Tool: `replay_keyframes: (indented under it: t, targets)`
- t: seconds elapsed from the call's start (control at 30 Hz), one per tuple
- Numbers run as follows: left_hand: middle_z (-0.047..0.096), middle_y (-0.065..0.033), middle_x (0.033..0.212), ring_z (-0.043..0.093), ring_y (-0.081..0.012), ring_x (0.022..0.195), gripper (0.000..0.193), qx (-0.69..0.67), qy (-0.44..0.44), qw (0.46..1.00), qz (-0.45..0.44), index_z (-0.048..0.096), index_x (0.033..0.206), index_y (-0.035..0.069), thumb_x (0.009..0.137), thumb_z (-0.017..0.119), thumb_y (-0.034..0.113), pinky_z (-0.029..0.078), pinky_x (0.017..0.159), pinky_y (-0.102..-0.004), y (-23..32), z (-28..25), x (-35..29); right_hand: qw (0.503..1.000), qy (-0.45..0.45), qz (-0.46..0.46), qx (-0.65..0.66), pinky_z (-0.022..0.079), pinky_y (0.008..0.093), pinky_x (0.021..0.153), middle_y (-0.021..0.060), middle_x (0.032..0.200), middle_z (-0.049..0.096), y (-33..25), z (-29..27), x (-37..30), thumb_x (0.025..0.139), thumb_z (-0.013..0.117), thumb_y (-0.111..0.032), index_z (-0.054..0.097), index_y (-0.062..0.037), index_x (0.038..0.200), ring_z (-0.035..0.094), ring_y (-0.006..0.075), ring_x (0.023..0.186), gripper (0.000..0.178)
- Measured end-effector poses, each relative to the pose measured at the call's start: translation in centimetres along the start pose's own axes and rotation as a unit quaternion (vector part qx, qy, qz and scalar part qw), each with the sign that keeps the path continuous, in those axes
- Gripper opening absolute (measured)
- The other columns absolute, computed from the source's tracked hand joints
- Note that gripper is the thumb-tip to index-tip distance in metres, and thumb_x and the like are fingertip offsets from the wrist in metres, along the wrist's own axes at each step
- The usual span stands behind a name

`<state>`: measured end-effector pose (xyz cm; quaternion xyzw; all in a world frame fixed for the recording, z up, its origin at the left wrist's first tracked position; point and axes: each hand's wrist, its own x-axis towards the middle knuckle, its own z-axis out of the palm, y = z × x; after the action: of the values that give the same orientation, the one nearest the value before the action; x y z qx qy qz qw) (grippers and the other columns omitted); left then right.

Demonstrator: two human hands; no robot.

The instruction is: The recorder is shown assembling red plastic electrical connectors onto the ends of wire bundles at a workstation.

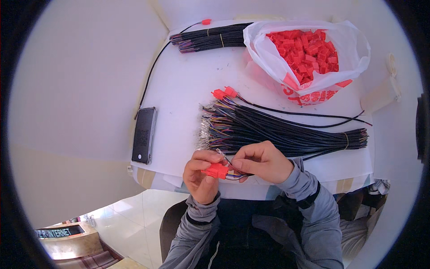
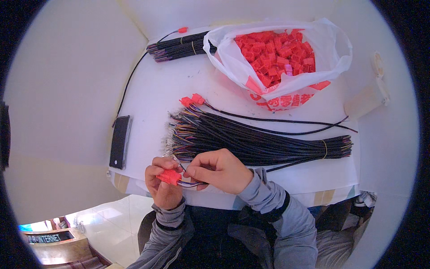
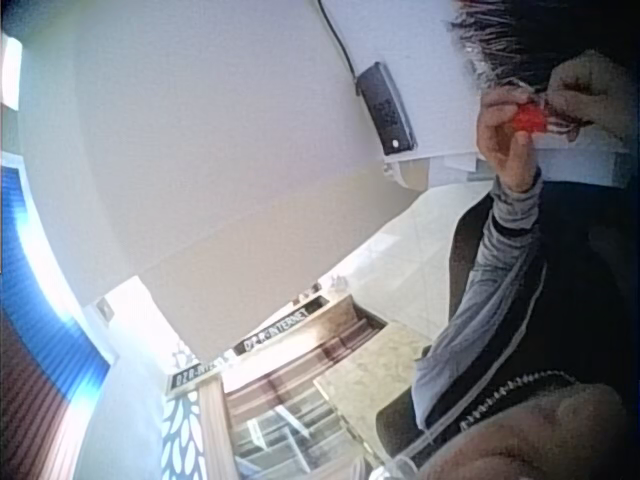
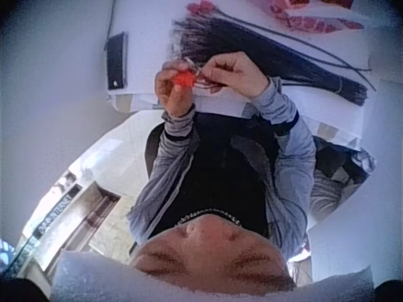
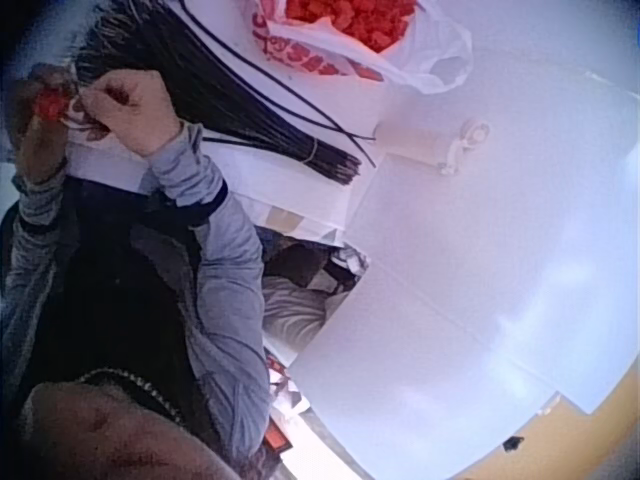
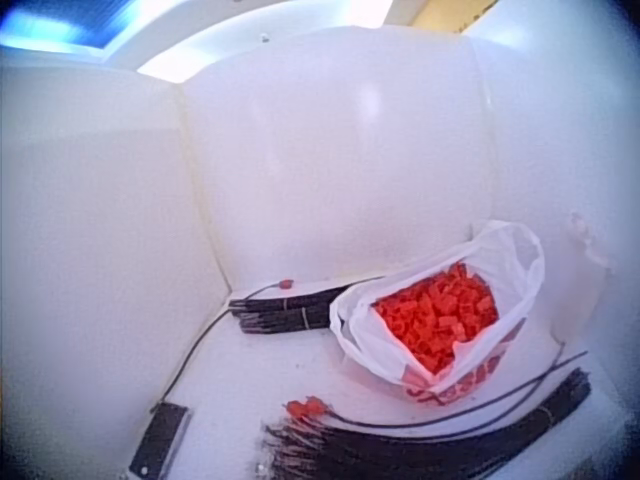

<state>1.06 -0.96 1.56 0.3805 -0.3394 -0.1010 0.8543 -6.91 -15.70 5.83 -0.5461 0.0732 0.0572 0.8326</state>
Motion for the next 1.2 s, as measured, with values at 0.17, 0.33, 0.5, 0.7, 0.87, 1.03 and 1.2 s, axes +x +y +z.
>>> replay_keyframes:
  t: [0.17,0.33,0.5,0.7,0.87,1.03,1.2]
  targets:
    - [0.052,-0.0184,0.099,0.053,-0.0290,0.091,0.024,0.000,0.001,1.000,0.002,0.051,0.099,0.002,0.080,0.060,0.014,0.046,0.081,-0.0407,0.0,0.0,-0.1,1.000,0.003,-0.020,-0.004,0.053,0.0220,0.062,0.0042,0.079,0.060,0.5,-0.3,0.2,0.089,0.053,-0.010,0.059,0.0032,0.089,0.057,0.0072,0.071,0.014]
    - [0.051,-0.0175,0.099,0.053,-0.0295,0.091,0.024,-0.004,0.011,1.000,-0.004,0.051,0.099,0.003,0.080,0.060,0.013,0.045,0.080,-0.0417,0.0,0.0,-0.1,1.000,0.008,-0.002,0.010,0.054,0.0229,0.061,0.0048,0.080,0.060,0.1,-0.2,0.1,0.088,0.053,-0.009,0.058,0.0036,0.089,0.057,0.0077,0.072,0.014]
    - [0.051,-0.0176,0.100,0.053,-0.0290,0.091,0.024,0.000,0.011,1.000,-0.005,0.051,0.101,0.003,0.080,0.059,0.013,0.044,0.080,-0.0416,-0.2,-0.2,-0.1,1.000,0.020,-0.002,0.009,0.054,0.0235,0.062,0.0046,0.081,0.059,-0.4,0.1,0.0,0.088,0.051,-0.004,0.056,0.0035,0.092,0.057,0.0077,0.071,0.010]
    - [0.053,-0.0185,0.100,0.053,-0.0251,0.091,0.023,0.033,0.044,0.998,-0.022,0.050,0.102,0.001,0.082,0.055,0.007,0.044,0.081,-0.0371,-0.4,0.1,0.4,0.993,0.006,-0.116,-0.010,0.047,0.0217,0.056,0.0035,0.080,0.056,0.1,-0.5,-0.1,0.075,0.061,-0.003,0.052,-0.0013,0.098,0.055,0.0067,0.067,0.024]
    - [0.056,-0.0156,0.099,0.054,-0.0196,0.090,0.022,0.091,0.076,0.991,-0.059,0.051,0.103,-0.002,0.083,0.054,0.004,0.044,0.081,-0.0314,-0.7,-0.2,0.4,0.937,0.102,-0.167,-0.289,0.043,0.0248,0.052,0.0061,0.075,0.053,-0.8,0.7,-0.1,0.069,0.066,-0.004,0.055,-0.0021,0.096,0.055,0.0120,0.062,0.029]
    - [0.058,-0.0132,0.097,0.057,-0.0179,0.082,0.023,0.070,0.113,0.985,-0.110,0.050,0.105,-0.004,0.084,0.054,0.004,0.045,0.076,-0.0289,-0.6,0.2,0.6,0.878,0.178,-0.267,-0.354,0.045,0.0286,0.054,0.0092,0.076,0.054,0.4,0.7,0.6,0.070,0.066,-0.004,0.058,-0.0026,0.090,0.056,0.0202,0.060,0.022]
    - [0.059,-0.0132,0.096,0.058,-0.0174,0.081,0.025,0.032,0.116,0.985,-0.126,0.050,0.106,-0.004,0.085,0.056,0.006,0.047,0.074,-0.0290,-0.5,0.4,1.0,0.853,0.196,-0.272,-0.401,0.045,0.0296,0.052,0.0089,0.073,0.054,0.3,0.5,0.8,0.071,0.067,-0.007,0.060,-0.0027,0.086,0.056,0.0215,0.059,0.017]
